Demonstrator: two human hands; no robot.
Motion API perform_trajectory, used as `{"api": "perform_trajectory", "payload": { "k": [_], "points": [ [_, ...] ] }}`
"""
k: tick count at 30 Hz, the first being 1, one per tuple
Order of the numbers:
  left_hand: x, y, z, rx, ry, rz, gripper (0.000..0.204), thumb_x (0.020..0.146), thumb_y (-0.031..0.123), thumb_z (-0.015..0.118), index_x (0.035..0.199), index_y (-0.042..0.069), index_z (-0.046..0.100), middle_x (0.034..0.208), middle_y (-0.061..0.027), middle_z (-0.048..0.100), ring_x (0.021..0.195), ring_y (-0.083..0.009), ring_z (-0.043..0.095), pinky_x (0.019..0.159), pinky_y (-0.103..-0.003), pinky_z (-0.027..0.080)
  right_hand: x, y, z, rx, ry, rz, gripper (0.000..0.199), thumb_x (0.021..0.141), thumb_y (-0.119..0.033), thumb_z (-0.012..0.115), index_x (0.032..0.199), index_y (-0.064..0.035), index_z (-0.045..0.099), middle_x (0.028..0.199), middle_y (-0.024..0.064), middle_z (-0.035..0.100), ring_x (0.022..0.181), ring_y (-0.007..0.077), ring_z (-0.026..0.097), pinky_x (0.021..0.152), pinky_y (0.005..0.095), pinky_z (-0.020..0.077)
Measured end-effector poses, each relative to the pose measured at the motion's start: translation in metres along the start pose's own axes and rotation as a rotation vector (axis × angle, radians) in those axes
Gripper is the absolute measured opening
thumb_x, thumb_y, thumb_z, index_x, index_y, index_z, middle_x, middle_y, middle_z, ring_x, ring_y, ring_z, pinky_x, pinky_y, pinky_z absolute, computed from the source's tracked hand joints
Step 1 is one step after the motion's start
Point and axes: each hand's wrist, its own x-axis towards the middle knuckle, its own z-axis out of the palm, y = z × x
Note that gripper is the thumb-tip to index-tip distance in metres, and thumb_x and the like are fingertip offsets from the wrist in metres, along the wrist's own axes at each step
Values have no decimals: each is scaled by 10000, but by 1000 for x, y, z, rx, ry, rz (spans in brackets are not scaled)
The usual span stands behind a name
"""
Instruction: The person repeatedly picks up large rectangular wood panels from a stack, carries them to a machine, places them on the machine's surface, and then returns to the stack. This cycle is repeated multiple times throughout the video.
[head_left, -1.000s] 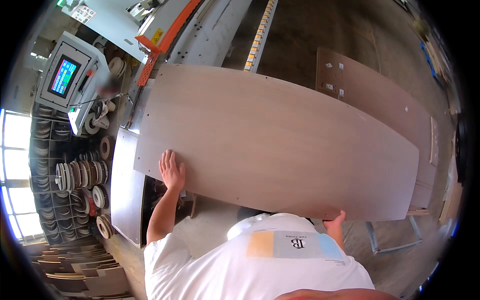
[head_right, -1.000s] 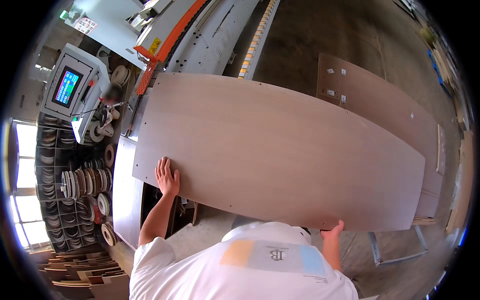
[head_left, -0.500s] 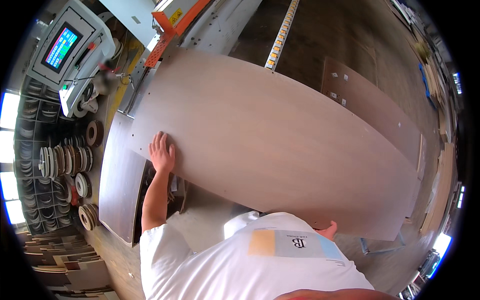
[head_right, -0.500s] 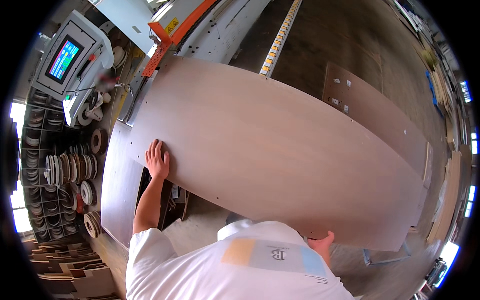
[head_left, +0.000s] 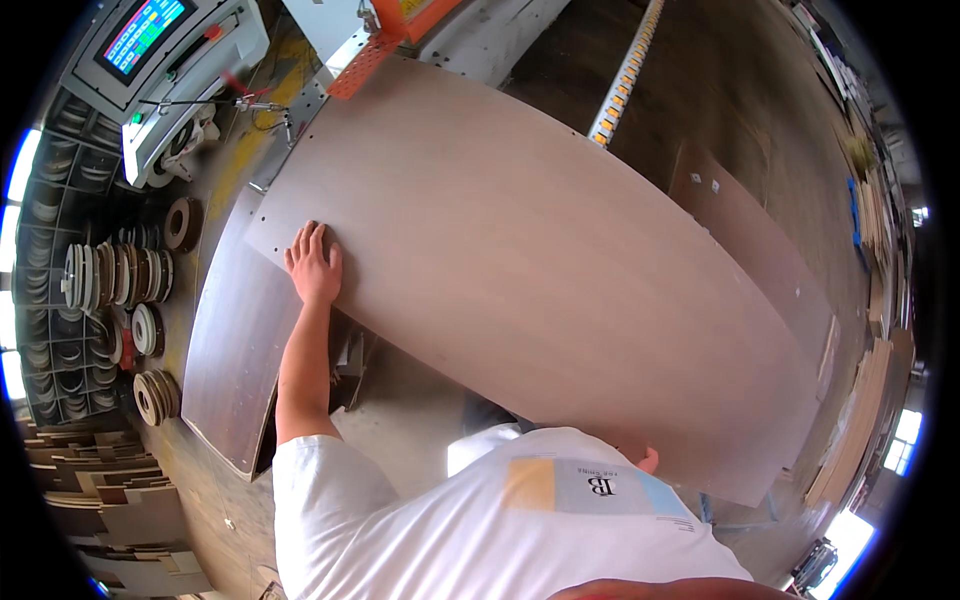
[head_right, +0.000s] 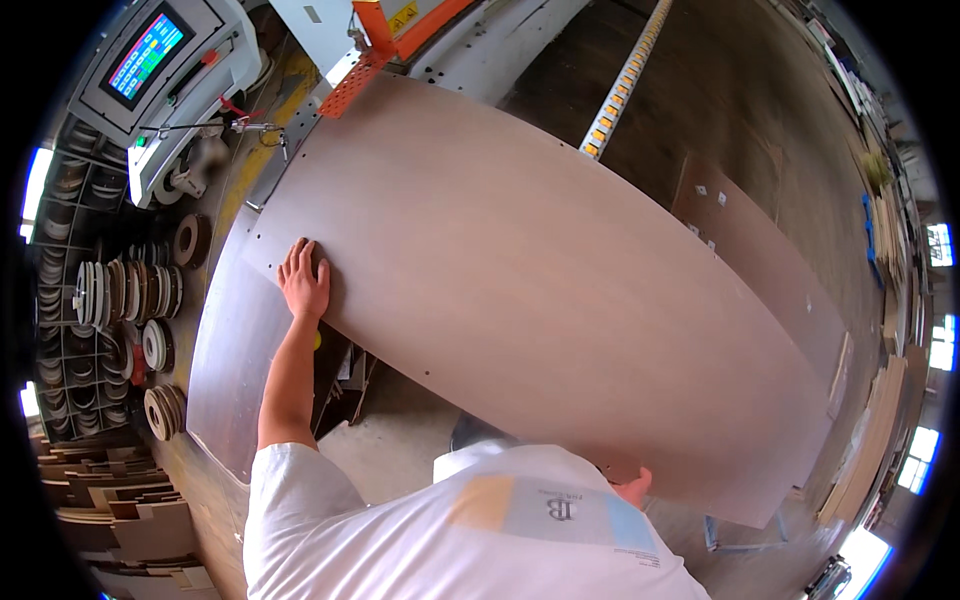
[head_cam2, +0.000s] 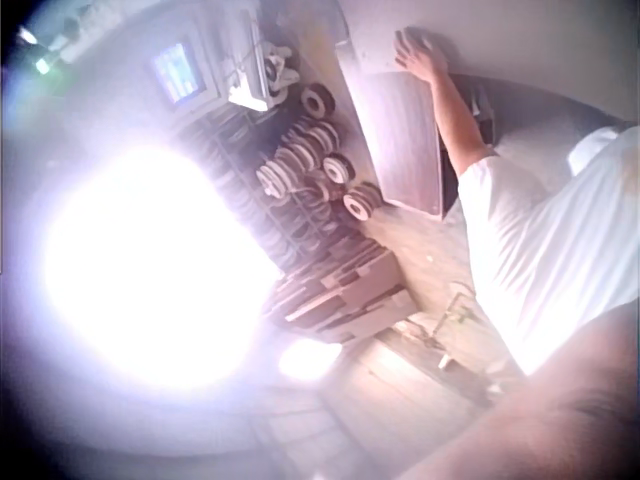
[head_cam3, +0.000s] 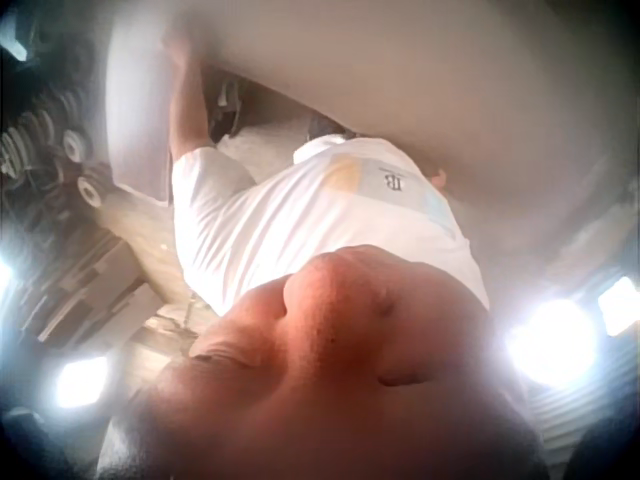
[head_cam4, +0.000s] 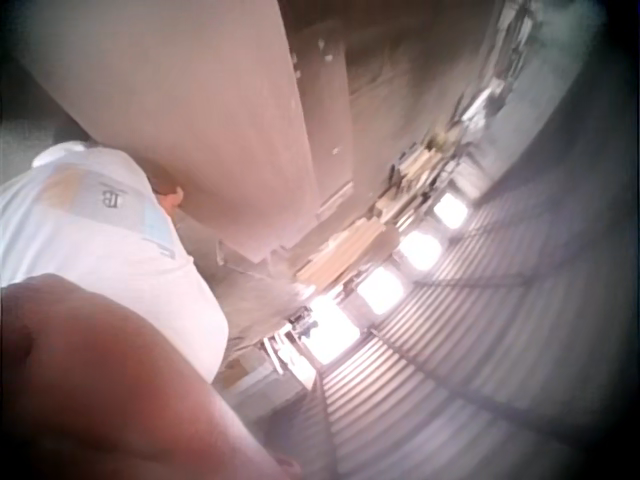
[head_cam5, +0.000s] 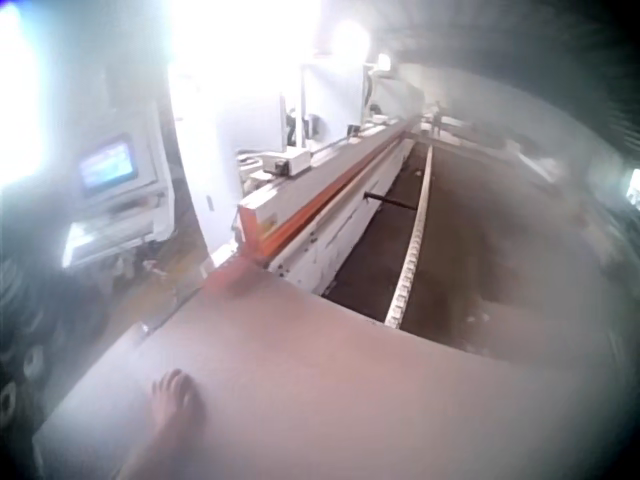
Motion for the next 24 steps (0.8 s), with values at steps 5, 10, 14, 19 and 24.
{"api": "perform_trajectory", "payload": {
  "k": [5,10,14,19,24],
  "points": [
    [6,-1,0,-59,22,1,472,945,337,578,1391,189,545,1528,-19,473,1453,-233,371,1223,-509,205,8,-9,25,1,96,-9,577,915,-460,429,1358,-101,520,1361,92,572,1250,311,531,1036,523,439],
    [25,9,11,-99,59,16,475,923,327,599,1373,176,562,1514,-28,487,1440,-248,387,1213,-531,218,20,-22,50,-3,184,-28,554,915,-458,451,1337,-109,531,1342,81,583,1220,302,552,1005,512,459],
    [45,29,17,-133,72,7,473,910,326,608,1354,167,576,1502,-30,498,1438,-252,389,1211,-538,222,29,-33,73,2,243,-59,536,915,-456,469,1321,-115,540,1327,72,592,1196,294,569,980,502,474],
    [72,47,29,-132,106,-29,473,896,314,614,1338,148,587,1484,-36,515,1434,-249,392,1210,-538,222,46,-54,113,-9,309,-95,513,914,-454,492,1301,-122,552,1308,61,603,1166,285,591,949,491,494],
    [113,84,47,-157,116,4,474,920,380,580,1335,151,595,1485,-28,516,1433,-247,391,1215,-527,213,61,-71,132,42,364,-138,491,914,-452,514,1281,-130,563,1289,51,614,1136,276,612,918,479,514]
  ]
}}
